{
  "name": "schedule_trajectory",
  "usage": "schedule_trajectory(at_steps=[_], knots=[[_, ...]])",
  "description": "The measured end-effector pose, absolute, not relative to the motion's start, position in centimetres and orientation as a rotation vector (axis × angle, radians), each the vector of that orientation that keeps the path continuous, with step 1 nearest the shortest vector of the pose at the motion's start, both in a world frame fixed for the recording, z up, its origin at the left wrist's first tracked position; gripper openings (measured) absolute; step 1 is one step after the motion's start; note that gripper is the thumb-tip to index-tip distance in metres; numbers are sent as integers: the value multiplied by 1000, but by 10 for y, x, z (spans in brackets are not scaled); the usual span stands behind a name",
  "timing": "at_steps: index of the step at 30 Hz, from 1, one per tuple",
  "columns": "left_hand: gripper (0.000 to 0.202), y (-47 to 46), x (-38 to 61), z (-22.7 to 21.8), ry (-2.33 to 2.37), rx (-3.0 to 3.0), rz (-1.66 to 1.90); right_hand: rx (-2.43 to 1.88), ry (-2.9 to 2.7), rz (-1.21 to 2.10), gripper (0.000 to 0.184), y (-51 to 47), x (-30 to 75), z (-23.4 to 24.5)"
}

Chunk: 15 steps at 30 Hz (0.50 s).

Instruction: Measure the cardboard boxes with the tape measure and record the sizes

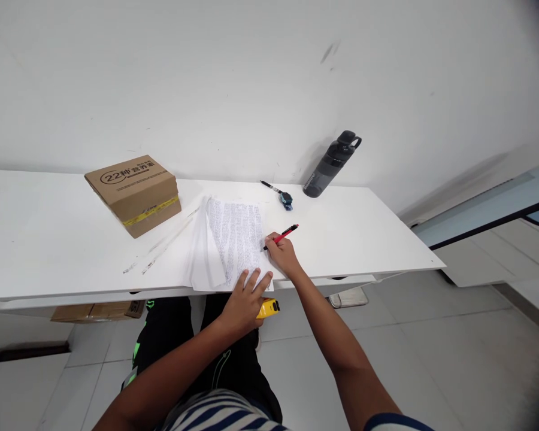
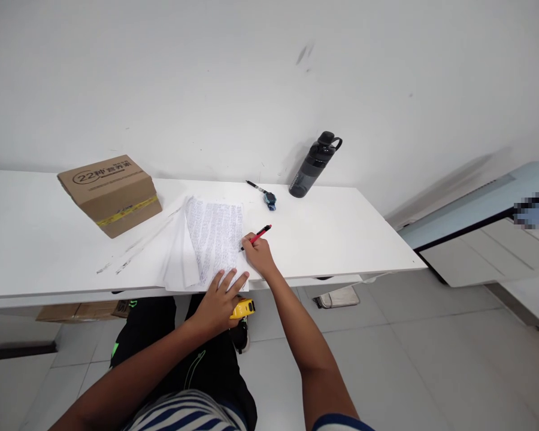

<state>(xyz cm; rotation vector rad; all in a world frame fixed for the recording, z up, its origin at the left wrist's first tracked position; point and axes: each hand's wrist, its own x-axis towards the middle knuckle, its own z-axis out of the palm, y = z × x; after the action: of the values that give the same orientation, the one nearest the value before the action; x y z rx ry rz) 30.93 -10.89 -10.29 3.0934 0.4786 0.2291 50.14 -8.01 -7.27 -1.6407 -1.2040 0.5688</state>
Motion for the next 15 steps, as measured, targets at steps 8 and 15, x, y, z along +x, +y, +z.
schedule_trajectory(at_steps=[8,15], knots=[[43,-109,310,-107,486,3075,293,-1637,-1187,515,25,-80,501,-73],[50,-110,311,-107,503,3089,291,-1648,-1220,520,23,-82,499,-69]])
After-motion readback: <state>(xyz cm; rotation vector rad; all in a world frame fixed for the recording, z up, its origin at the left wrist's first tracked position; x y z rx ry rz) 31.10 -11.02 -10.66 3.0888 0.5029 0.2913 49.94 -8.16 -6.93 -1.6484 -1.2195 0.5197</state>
